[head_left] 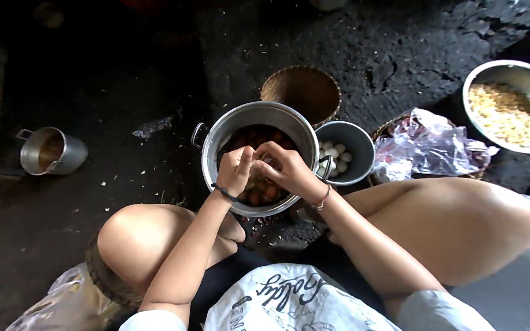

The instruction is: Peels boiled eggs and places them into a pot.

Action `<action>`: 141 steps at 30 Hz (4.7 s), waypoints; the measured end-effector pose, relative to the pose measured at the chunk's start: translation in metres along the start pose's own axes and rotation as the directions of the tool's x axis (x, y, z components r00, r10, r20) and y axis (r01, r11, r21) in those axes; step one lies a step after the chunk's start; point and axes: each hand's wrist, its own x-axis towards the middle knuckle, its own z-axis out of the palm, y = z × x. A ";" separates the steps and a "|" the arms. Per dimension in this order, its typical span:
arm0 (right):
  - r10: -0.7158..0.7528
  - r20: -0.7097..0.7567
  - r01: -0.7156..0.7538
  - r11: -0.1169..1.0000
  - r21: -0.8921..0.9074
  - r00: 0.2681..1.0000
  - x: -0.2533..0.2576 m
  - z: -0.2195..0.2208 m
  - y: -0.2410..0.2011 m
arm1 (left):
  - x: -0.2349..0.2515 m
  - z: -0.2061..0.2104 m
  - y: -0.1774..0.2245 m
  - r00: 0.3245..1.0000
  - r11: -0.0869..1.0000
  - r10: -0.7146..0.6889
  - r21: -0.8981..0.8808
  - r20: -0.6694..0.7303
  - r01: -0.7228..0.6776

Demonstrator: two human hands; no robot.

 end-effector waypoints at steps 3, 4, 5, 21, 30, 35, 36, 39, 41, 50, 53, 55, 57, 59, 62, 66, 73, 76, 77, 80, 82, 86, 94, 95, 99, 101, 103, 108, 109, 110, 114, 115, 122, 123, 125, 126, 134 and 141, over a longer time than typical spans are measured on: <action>-0.028 0.014 0.028 1.000 0.001 1.000 0.000 -0.002 -0.001 | 0.001 -0.001 -0.002 0.995 0.994 0.092 0.048 0.023 -0.093; -0.026 0.020 0.026 1.000 -0.012 0.999 0.000 -0.002 -0.002 | 0.001 -0.002 -0.003 0.994 0.993 0.101 0.053 0.032 -0.102; -0.022 0.026 0.023 0.999 -0.028 0.999 -0.001 -0.001 -0.003 | 0.001 -0.002 -0.003 0.994 0.993 0.104 0.059 0.035 -0.105; 0.107 -0.094 -0.093 0.986 0.140 0.990 0.000 0.006 -0.002 | 0.005 0.002 0.004 0.999 0.998 -0.044 -0.045 -0.014 0.044; 0.032 -0.189 -0.035 0.999 -0.011 0.981 -0.001 0.011 -0.002 | 0.003 0.009 0.004 0.992 0.988 -0.111 -0.114 -0.057 0.104; 0.073 -0.237 -0.092 0.993 -0.069 0.969 0.001 0.004 -0.004 | 0.001 0.007 0.008 0.974 0.927 -0.224 -0.312 -0.014 0.209; 0.070 -0.232 -0.087 0.994 -0.067 0.970 0.001 0.005 -0.004 | 0.001 0.008 0.009 0.968 0.911 -0.251 -0.340 -0.008 0.234; 0.062 -0.190 -0.071 0.996 -0.044 0.980 0.001 0.007 -0.003 | 0.000 0.013 0.009 0.954 0.878 -0.299 -0.394 -0.004 0.274; 0.038 -0.154 -0.050 0.996 -0.075 0.987 0.001 0.005 -0.004 | -0.001 0.011 0.010 0.954 0.881 -0.299 -0.379 0.016 0.282; -0.035 -0.221 0.012 0.995 -0.103 0.975 0.001 0.003 -0.004 | 0.000 0.013 0.012 0.957 0.865 -0.278 -0.414 0.079 0.285; 0.081 -0.226 -0.086 0.996 -0.013 0.971 0.001 0.002 -0.006 | -0.001 0.017 0.015 0.974 0.880 -0.226 -0.421 0.035 0.219; 0.136 -0.188 -0.137 0.991 0.010 0.973 0.000 0.002 -0.008 | -0.002 0.020 0.014 0.981 0.903 -0.194 -0.393 -0.007 0.176; 0.152 -0.173 -0.155 0.988 -0.002 0.973 0.000 0.004 -0.011 | -0.003 0.023 0.011 0.985 0.928 -0.166 -0.343 -0.040 0.143; 0.150 -0.190 -0.161 0.986 -0.042 0.970 0.000 0.009 -0.011 | -0.004 0.026 0.009 0.987 0.946 -0.147 -0.300 -0.063 0.122; 0.162 -0.203 -0.181 0.980 -0.078 0.966 -0.001 0.013 -0.012 | -0.004 0.028 0.009 0.987 0.955 -0.146 -0.271 -0.070 0.122; 0.196 -0.190 -0.216 0.972 -0.088 0.962 -0.002 0.014 -0.013 | -0.005 0.028 0.008 0.988 0.956 -0.140 -0.268 -0.063 0.119; 0.165 -0.097 -0.171 0.983 -0.060 0.981 0.000 -0.001 -0.011 | -0.004 0.020 0.010 0.982 0.935 -0.185 -0.313 -0.020 0.170; 0.096 -0.072 -0.101 0.993 -0.058 0.993 0.002 -0.008 -0.010 | -0.002 0.019 0.009 0.989 0.950 -0.140 -0.288 -0.044 0.122; 0.075 -0.060 -0.079 0.995 -0.058 0.995 0.002 -0.008 -0.009 | -0.002 0.019 0.010 0.988 0.953 -0.146 -0.273 -0.049 0.127; 0.071 -0.027 -0.073 0.993 -0.093 0.997 0.001 -0.005 -0.009 | -0.002 0.019 0.010 0.984 0.963 -0.169 -0.220 -0.049 0.154; 0.049 -0.051 -0.057 0.983 -0.177 0.997 0.000 0.001 -0.010 | -0.001 0.019 0.009 0.983 0.971 -0.175 -0.177 -0.053 0.163; 0.003 -0.155 -0.057 0.936 -0.348 0.988 -0.003 0.016 -0.010 | -0.002 0.022 0.010 0.984 0.982 -0.165 -0.102 -0.066 0.158; 0.063 -0.080 -0.071 0.991 -0.110 0.995 0.001 0.003 -0.007 | -0.002 0.014 0.013 0.959 0.943 -0.283 -0.188 -0.022 0.274; 0.053 -0.070 -0.060 0.992 -0.110 0.996 0.001 0.002 -0.007 | -0.002 0.014 0.013 0.959 0.942 -0.282 -0.196 -0.025 0.272; 0.121 -0.058 -0.128 0.983 -0.131 0.991 0.000 0.004 -0.012 | -0.003 0.018 0.012 0.970 0.946 -0.242 -0.229 -0.026 0.230; 0.169 -0.088 -0.181 0.972 -0.153 0.982 -0.001 0.008 -0.014 | -0.004 0.020 0.012 0.973 0.948 -0.230 -0.230 -0.010 0.221; 0.216 -0.102 -0.231 0.959 -0.162 0.971 -0.002 0.012 -0.017 | -0.004 0.022 0.011 0.976 0.950 -0.216 -0.232 -0.014 0.207; 0.274 -0.074 -0.283 0.944 -0.167 0.959 -0.003 0.014 -0.019 | -0.004 0.024 0.010 0.976 0.964 -0.214 -0.168 -0.031 0.206; 0.271 -0.073 -0.280 0.946 -0.166 0.960 -0.003 0.014 -0.018 | -0.004 0.023 0.011 0.978 0.967 -0.206 -0.157 -0.031 0.199; 0.267 -0.075 -0.276 0.948 -0.161 0.961 -0.002 0.015 -0.017 | -0.004 0.022 0.012 0.978 0.968 -0.203 -0.157 -0.036 0.195; 0.211 -0.011 -0.211 0.972 -0.102 0.977 -0.001 0.008 -0.012 | -0.002 0.016 0.014 0.969 0.950 -0.249 -0.196 -0.001 0.243; 0.193 0.010 -0.192 0.976 -0.099 0.981 -0.001 0.005 -0.010 | -0.002 0.015 0.012 0.967 0.947 -0.253 -0.205 0.005 0.249; 0.156 0.041 -0.147 0.977 -0.157 0.987 0.001 0.003 -0.009 | -0.001 0.013 0.011 0.974 0.955 -0.226 -0.198 -0.009 0.220; 0.172 0.040 -0.162 0.972 -0.172 0.984 0.001 0.003 -0.011 | -0.001 0.012 0.011 0.972 0.954 -0.233 -0.192 -0.002 0.228; 0.161 0.010 -0.154 0.962 -0.226 0.987 0.001 0.006 -0.013 | -0.002 0.012 0.012 0.969 0.953 -0.248 -0.177 0.008 0.246; 0.117 -0.024 -0.120 0.959 -0.257 0.993 0.000 0.009 -0.011 | -0.001 0.012 0.012 0.970 0.955 -0.244 -0.171 0.005 0.241; 0.030 -0.069 -0.040 0.987 -0.155 0.997 -0.003 0.012 0.000 | -0.002 0.009 0.014 0.968 0.958 -0.250 -0.134 0.033 0.253; -0.019 -0.145 -0.012 0.978 -0.210 0.989 -0.004 0.018 0.001 | -0.002 0.011 0.013 0.973 0.971 -0.228 -0.070 0.034 0.230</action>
